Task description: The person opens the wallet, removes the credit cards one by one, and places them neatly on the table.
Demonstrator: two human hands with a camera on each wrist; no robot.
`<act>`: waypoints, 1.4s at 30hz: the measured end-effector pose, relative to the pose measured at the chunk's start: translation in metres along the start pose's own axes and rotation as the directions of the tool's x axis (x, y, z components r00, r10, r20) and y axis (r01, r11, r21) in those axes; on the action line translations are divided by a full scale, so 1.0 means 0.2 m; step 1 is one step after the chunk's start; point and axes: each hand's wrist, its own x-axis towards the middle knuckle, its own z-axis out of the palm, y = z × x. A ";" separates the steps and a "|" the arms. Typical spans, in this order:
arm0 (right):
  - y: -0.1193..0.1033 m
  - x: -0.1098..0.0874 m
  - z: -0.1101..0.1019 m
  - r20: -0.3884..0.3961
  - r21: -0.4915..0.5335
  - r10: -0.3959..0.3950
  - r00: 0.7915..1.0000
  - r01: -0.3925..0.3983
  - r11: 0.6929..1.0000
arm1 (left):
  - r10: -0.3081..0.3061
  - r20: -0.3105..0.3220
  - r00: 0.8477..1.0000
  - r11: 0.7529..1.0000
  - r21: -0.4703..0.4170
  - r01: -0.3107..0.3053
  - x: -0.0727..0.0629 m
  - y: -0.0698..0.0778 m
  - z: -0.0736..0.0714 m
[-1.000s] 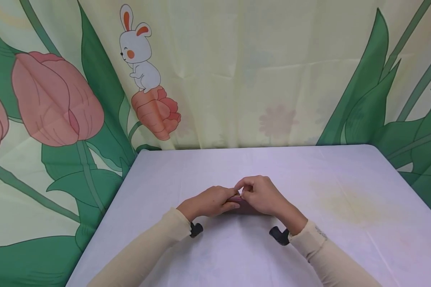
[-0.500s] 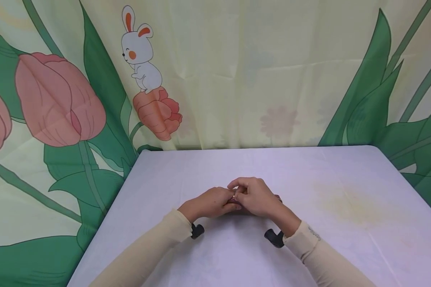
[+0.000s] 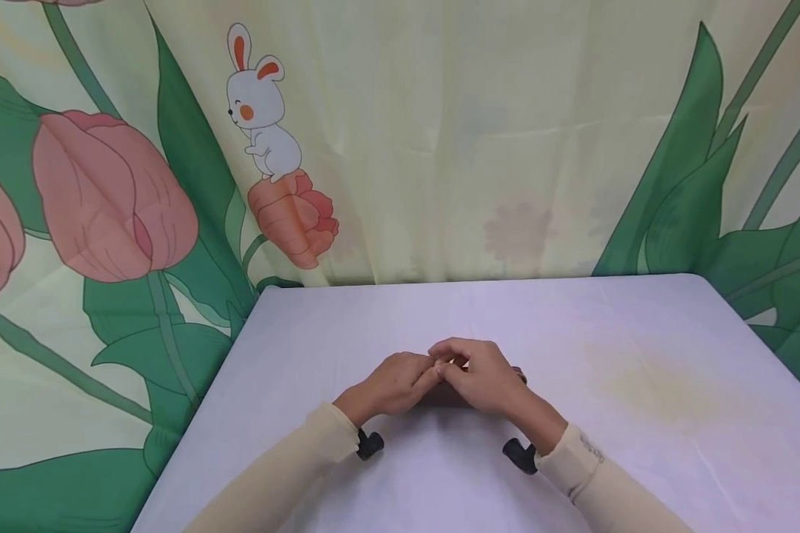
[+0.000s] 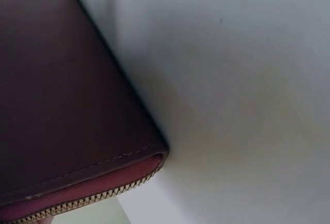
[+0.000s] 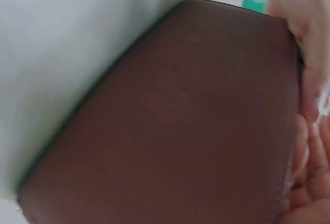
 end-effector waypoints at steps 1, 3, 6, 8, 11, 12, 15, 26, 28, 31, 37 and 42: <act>0.01 -0.01 0.01 -0.028 -0.008 -0.030 0.999 0.030 1.000 | -0.001 -0.021 1.000 1.000 0.002 0.001 0.00 0.00 0.01; 0.03 -0.02 0.02 -0.092 -0.049 -0.111 0.989 0.107 0.993 | 0.008 -0.052 0.999 1.000 0.014 -0.007 0.00 0.00 0.01; 0.06 -0.04 0.02 -0.169 -0.171 -0.246 0.954 0.217 0.961 | 0.029 -0.099 0.995 0.999 0.048 -0.025 0.00 0.01 0.02; 0.08 -0.05 0.02 -0.188 -0.265 -0.314 0.931 0.260 0.929 | 0.033 -0.128 0.991 0.997 0.075 -0.024 -0.01 0.01 0.01; 0.10 -0.06 0.01 -0.173 -0.353 -0.348 0.921 0.272 0.895 | 0.020 -0.164 0.986 0.997 0.081 -0.007 -0.01 0.02 0.00; 0.10 -0.06 0.01 -0.168 -0.368 -0.346 0.923 0.267 0.891 | 0.017 -0.174 0.985 0.997 0.082 -0.002 -0.02 0.02 0.00; 0.11 -0.06 0.00 -0.162 -0.387 -0.328 0.931 0.246 0.889 | 0.004 -0.196 0.981 0.998 0.057 0.007 -0.03 0.01 0.00; 0.11 -0.08 -0.02 -0.141 -0.419 -0.191 0.971 0.116 0.901 | -0.111 -0.277 0.954 0.990 -0.112 0.082 -0.09 -0.07 0.01; 0.11 -0.08 -0.02 -0.145 -0.434 -0.183 0.972 0.104 0.895 | -0.127 -0.283 0.951 0.986 -0.141 0.090 -0.11 -0.08 0.01; 0.12 -0.09 -0.02 -0.142 -0.436 -0.168 0.976 0.091 0.895 | -0.152 -0.290 0.945 0.979 -0.172 0.105 -0.13 -0.09 0.01; 0.13 -0.11 -0.01 -0.117 -0.421 -0.146 0.982 0.084 0.903 | -0.204 -0.314 0.927 0.964 -0.227 0.135 -0.16 -0.14 0.02; 0.13 -0.11 -0.01 -0.113 -0.412 -0.147 0.983 0.088 0.907 | -0.238 -0.300 0.924 0.942 -0.302 0.145 -0.19 -0.17 0.04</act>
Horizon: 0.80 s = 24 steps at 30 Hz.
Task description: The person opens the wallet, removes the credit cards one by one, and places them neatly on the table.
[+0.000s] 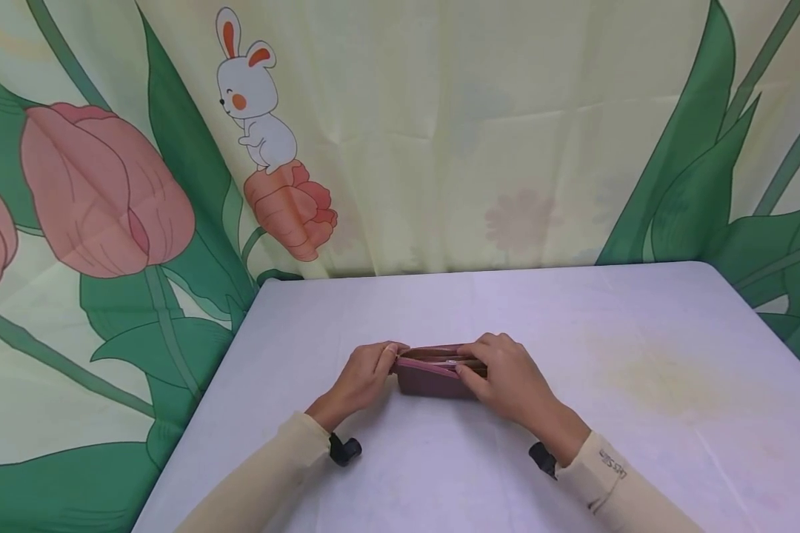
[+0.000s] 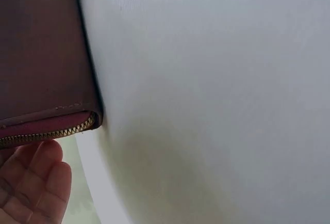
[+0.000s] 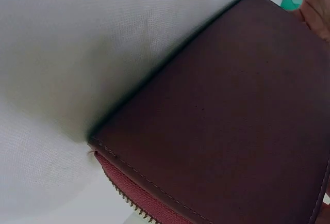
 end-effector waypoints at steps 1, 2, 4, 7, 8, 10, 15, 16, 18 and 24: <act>0.00 0.00 0.00 -0.001 0.000 -0.003 1.000 0.003 1.000 | -0.010 0.003 1.000 1.000 -0.018 0.011 0.00 -0.01 0.00; 0.00 0.00 0.00 -0.001 0.001 -0.005 1.000 0.005 1.000 | -0.023 0.007 1.000 0.999 -0.035 0.024 -0.01 -0.01 0.00; 0.00 0.00 0.00 0.001 -0.001 -0.007 1.000 0.007 1.000 | -0.046 0.015 0.999 0.996 -0.070 0.047 -0.02 -0.03 0.01; 0.00 0.00 0.00 0.012 -0.007 -0.003 1.000 0.003 1.000 | -0.091 0.033 0.995 0.989 -0.115 0.094 -0.03 -0.04 0.03; 0.00 0.00 0.00 0.016 -0.011 -0.001 1.000 0.001 1.000 | -0.104 0.041 0.994 0.985 -0.136 0.109 -0.03 -0.05 0.03; 0.00 -0.01 0.00 0.021 -0.023 0.001 1.000 -0.001 1.000 | -0.134 0.064 0.989 0.975 -0.171 0.143 -0.04 -0.05 0.04; 0.00 -0.02 -0.01 0.025 -0.046 -0.001 1.000 0.002 0.999 | -0.235 0.129 0.963 0.945 -0.201 0.258 -0.05 -0.06 0.06; -0.01 -0.02 -0.01 0.026 -0.049 0.000 1.000 0.002 0.999 | -0.252 0.139 0.958 0.942 -0.189 0.276 -0.05 -0.06 0.07; -0.01 -0.02 -0.02 0.029 -0.051 0.001 1.000 0.000 0.999 | -0.265 0.144 0.953 0.944 -0.163 0.287 -0.05 -0.06 0.07; 0.00 -0.03 -0.01 0.025 -0.074 0.000 1.000 0.002 0.997 | -0.236 0.119 0.964 0.970 -0.023 0.240 -0.05 -0.06 0.08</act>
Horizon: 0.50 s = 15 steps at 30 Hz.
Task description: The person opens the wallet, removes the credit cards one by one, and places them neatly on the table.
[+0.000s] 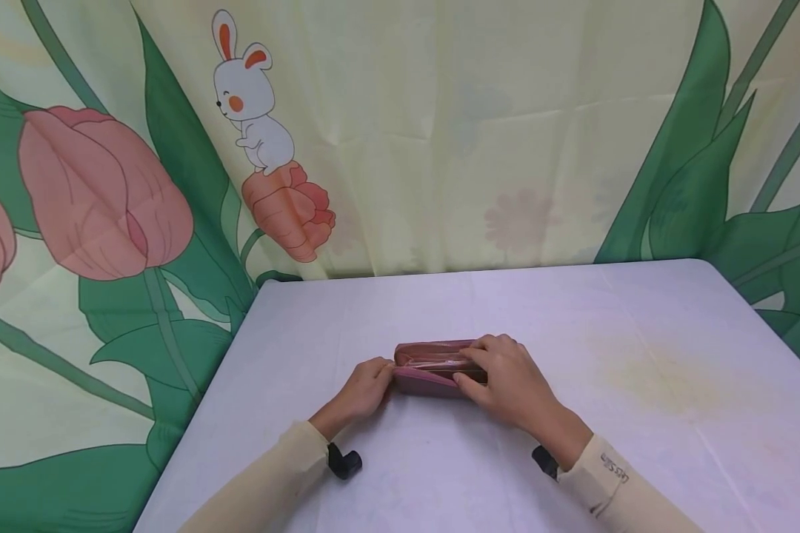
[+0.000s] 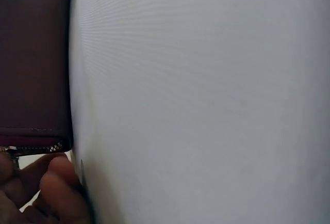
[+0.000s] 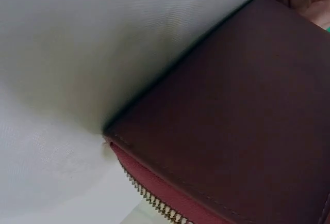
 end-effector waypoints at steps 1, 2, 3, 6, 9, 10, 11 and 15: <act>0.00 0.00 0.01 -0.002 -0.007 -0.003 1.000 0.003 1.000 | 0.008 -0.008 1.000 1.000 0.020 -0.008 0.00 0.00 0.00; 0.01 -0.01 0.01 -0.006 -0.012 -0.009 1.000 0.009 1.000 | 0.015 -0.015 1.000 0.999 0.037 -0.014 0.00 0.00 0.00; 0.01 -0.01 0.02 -0.009 -0.018 -0.015 1.000 0.015 1.000 | 0.021 -0.022 1.000 0.998 0.053 -0.019 0.00 -0.01 0.01; 0.02 -0.02 0.03 -0.015 -0.035 -0.031 0.999 0.030 0.999 | 0.050 -0.045 0.998 0.994 0.103 -0.045 0.00 -0.01 0.02; 0.03 -0.02 0.03 -0.020 -0.048 -0.045 0.999 0.044 0.998 | 0.073 -0.067 0.995 0.985 0.163 -0.061 -0.01 -0.01 0.02; 0.03 -0.02 0.04 -0.024 -0.053 -0.052 0.998 0.050 0.997 | 0.079 -0.073 0.994 0.981 0.183 -0.064 -0.01 0.00 0.02; 0.03 -0.02 0.04 -0.028 -0.060 -0.061 0.998 0.059 0.996 | 0.083 -0.077 0.994 0.977 0.204 -0.066 -0.01 0.00 0.02; 0.04 -0.03 0.04 -0.043 -0.090 -0.106 0.993 0.102 0.991 | 0.056 -0.064 0.996 0.970 0.240 -0.040 -0.01 0.02 0.01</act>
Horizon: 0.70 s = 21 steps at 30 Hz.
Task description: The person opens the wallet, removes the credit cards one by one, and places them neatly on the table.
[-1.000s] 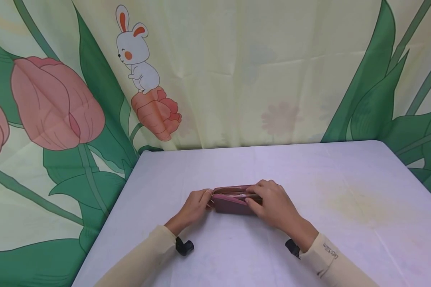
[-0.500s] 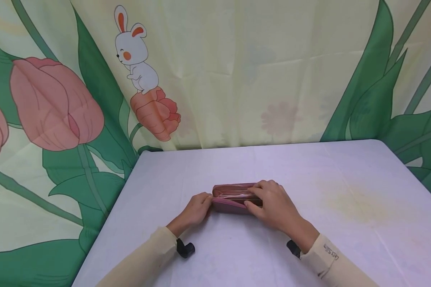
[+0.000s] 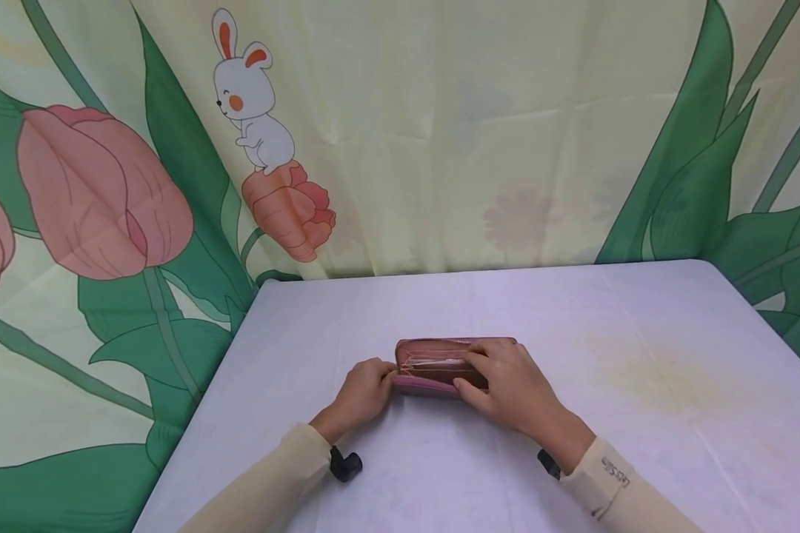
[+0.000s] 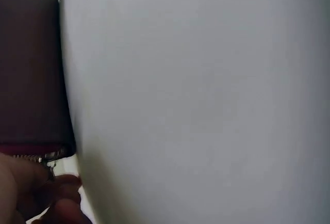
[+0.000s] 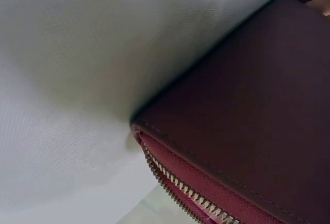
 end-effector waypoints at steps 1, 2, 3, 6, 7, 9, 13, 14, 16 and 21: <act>0.00 0.00 0.00 -0.005 -0.007 -0.011 1.000 0.011 1.000 | -0.003 0.006 1.000 1.000 0.004 0.003 0.00 0.00 0.00; 0.00 0.00 0.00 -0.009 -0.013 -0.021 1.000 0.020 1.000 | -0.009 0.014 1.000 1.000 0.007 0.009 0.00 0.00 -0.01; 0.00 0.00 0.00 -0.013 -0.019 -0.030 0.999 0.029 0.999 | -0.009 0.020 1.000 1.000 0.009 0.009 0.01 0.00 -0.01; 0.01 -0.01 0.00 -0.030 -0.029 -0.053 0.998 0.052 0.998 | -0.004 0.024 1.000 1.000 0.007 0.004 0.01 0.00 -0.02; 0.01 -0.01 0.00 -0.034 -0.032 -0.059 0.998 0.058 0.998 | -0.001 0.022 1.000 1.000 0.008 0.000 0.01 0.00 -0.02; 0.01 -0.01 0.01 -0.039 -0.034 -0.066 0.997 0.065 0.997 | 0.009 0.018 1.000 1.000 0.001 -0.009 0.01 -0.01 -0.02; 0.02 -0.01 0.01 -0.029 -0.043 -0.064 0.998 0.063 0.997 | 0.013 0.010 1.000 1.000 -0.018 -0.013 0.01 -0.01 -0.03; 0.02 -0.01 0.01 -0.026 -0.045 -0.063 0.998 0.062 0.997 | 0.012 0.000 1.000 1.000 -0.020 -0.012 0.01 -0.01 -0.04; 0.02 -0.01 0.01 -0.022 -0.049 -0.065 0.998 0.064 0.997 | 0.007 -0.033 0.999 0.999 -0.032 -0.008 0.00 0.00 -0.06; 0.02 -0.01 0.02 -0.042 -0.058 -0.089 0.995 0.086 0.995 | 0.086 -0.154 0.984 0.991 -0.086 -0.100 0.00 0.06 -0.12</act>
